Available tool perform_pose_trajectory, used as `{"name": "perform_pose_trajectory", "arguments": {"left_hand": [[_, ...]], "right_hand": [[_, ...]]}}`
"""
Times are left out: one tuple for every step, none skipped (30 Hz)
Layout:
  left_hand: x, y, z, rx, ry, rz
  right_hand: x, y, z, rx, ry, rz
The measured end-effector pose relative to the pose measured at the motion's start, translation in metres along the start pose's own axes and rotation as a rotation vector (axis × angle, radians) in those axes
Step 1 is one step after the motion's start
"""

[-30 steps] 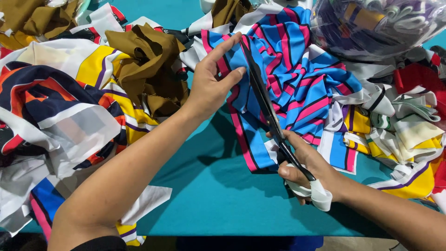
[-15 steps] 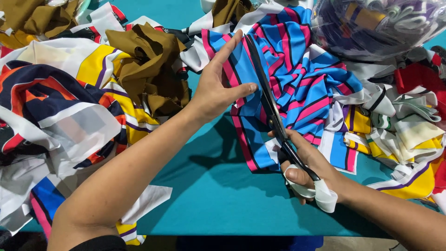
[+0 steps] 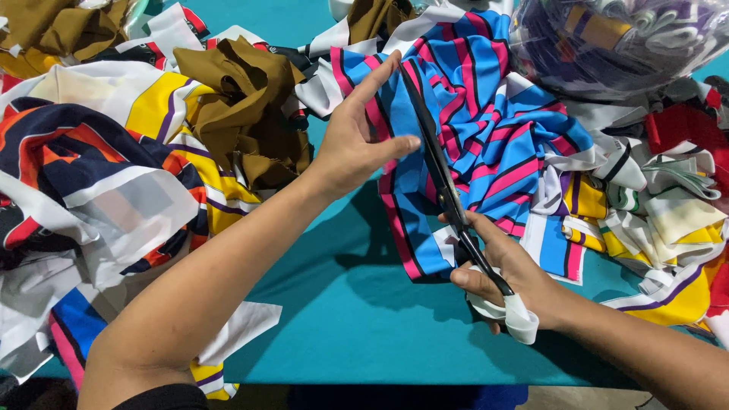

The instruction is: Cutting long strips of fabric from various colorful scraps using large fabric shears.

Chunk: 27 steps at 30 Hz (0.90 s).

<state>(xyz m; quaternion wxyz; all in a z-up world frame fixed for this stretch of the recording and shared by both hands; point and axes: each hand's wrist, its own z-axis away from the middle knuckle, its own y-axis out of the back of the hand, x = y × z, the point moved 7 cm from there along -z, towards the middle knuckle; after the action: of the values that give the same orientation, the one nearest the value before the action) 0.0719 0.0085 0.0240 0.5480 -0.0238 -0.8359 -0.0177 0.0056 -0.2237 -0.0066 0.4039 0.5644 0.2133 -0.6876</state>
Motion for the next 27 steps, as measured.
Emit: {"name": "perform_pose_trajectory", "arguments": {"left_hand": [[0.000, 0.001, 0.000, -0.001, 0.000, 0.000], [0.000, 0.004, 0.000, 0.032, 0.014, 0.012], [0.000, 0.008, 0.001, 0.065, 0.027, 0.023], [0.000, 0.008, 0.001, 0.064, 0.028, 0.023], [0.002, 0.009, 0.000, 0.069, 0.015, 0.007], [0.004, 0.010, 0.000, 0.075, 0.002, -0.008], [0.002, 0.011, -0.001, 0.075, 0.001, -0.008], [0.001, 0.010, -0.001, 0.060, -0.007, -0.017], [0.001, 0.009, -0.002, 0.045, -0.016, -0.025], [0.001, 0.008, -0.001, 0.046, -0.016, -0.025], [-0.001, 0.006, -0.001, 0.029, 0.021, 0.006], [-0.003, 0.004, -0.001, 0.012, 0.057, 0.037], [-0.002, 0.004, 0.000, 0.012, 0.057, 0.037], [0.000, 0.003, 0.000, 0.003, 0.052, 0.025], [0.001, 0.001, 0.001, -0.006, 0.047, 0.013], [0.001, 0.001, 0.000, -0.006, 0.046, 0.012], [0.001, 0.001, 0.000, 0.005, 0.047, -0.028], [0.001, 0.001, 0.000, 0.016, 0.047, -0.068], [0.001, 0.001, 0.000, 0.016, 0.047, -0.068], [0.001, 0.001, 0.000, 0.008, 0.052, -0.064], [0.001, 0.001, 0.000, 0.000, 0.057, -0.059], [0.000, 0.002, 0.000, 0.000, 0.056, -0.060], [0.000, 0.001, -0.001, -0.007, 0.056, -0.044], [-0.001, 0.001, 0.000, -0.014, 0.056, -0.028], [-0.002, 0.002, 0.000, -0.013, 0.057, -0.028], [-0.002, 0.002, 0.000, -0.014, 0.050, -0.041], [-0.003, 0.003, 0.000, -0.015, 0.042, -0.054]], "right_hand": [[0.001, 0.000, 0.000, 0.001, 0.000, 0.000], [0.002, 0.001, 0.000, 0.013, 0.007, 0.014], [0.003, 0.002, 0.000, 0.026, 0.013, 0.028], [0.003, 0.002, -0.001, 0.026, 0.013, 0.027], [0.002, 0.002, -0.001, 0.035, 0.013, 0.028], [0.002, 0.003, -0.002, 0.043, 0.013, 0.029], [-0.003, 0.003, -0.001, 0.043, 0.013, 0.029], [-0.004, 0.001, -0.001, 0.010, -0.036, -0.045], [-0.005, -0.002, -0.001, -0.024, -0.085, -0.119], [0.003, -0.001, -0.001, -0.025, -0.086, -0.118], [0.005, 0.003, -0.003, -0.002, -0.004, -0.035], [0.007, 0.006, -0.003, 0.022, 0.078, 0.049], [0.002, 0.005, -0.003, 0.022, 0.079, 0.049], [-0.003, -0.001, -0.002, -0.052, 0.073, -0.098], [-0.009, -0.007, 0.000, -0.126, 0.067, -0.246], [-0.010, -0.007, 0.000, -0.126, 0.068, -0.246], [-0.011, -0.007, 0.000, -0.132, 0.073, -0.239], [-0.013, -0.007, 0.000, -0.136, 0.078, -0.232], [-0.010, -0.006, 0.000, -0.136, 0.078, -0.232], [-0.007, -0.005, 0.000, -0.119, 0.062, -0.202], [-0.003, -0.003, -0.001, -0.102, 0.047, -0.173], [-0.002, -0.003, -0.001, -0.103, 0.047, -0.173], [0.004, 0.003, -0.002, -0.008, -0.025, -0.036], [0.010, 0.009, -0.002, 0.086, -0.099, 0.099], [0.008, 0.008, -0.001, 0.085, -0.100, 0.099], [0.006, 0.005, -0.001, 0.053, -0.082, 0.038], [0.003, 0.003, -0.001, 0.021, -0.064, -0.024]]}}
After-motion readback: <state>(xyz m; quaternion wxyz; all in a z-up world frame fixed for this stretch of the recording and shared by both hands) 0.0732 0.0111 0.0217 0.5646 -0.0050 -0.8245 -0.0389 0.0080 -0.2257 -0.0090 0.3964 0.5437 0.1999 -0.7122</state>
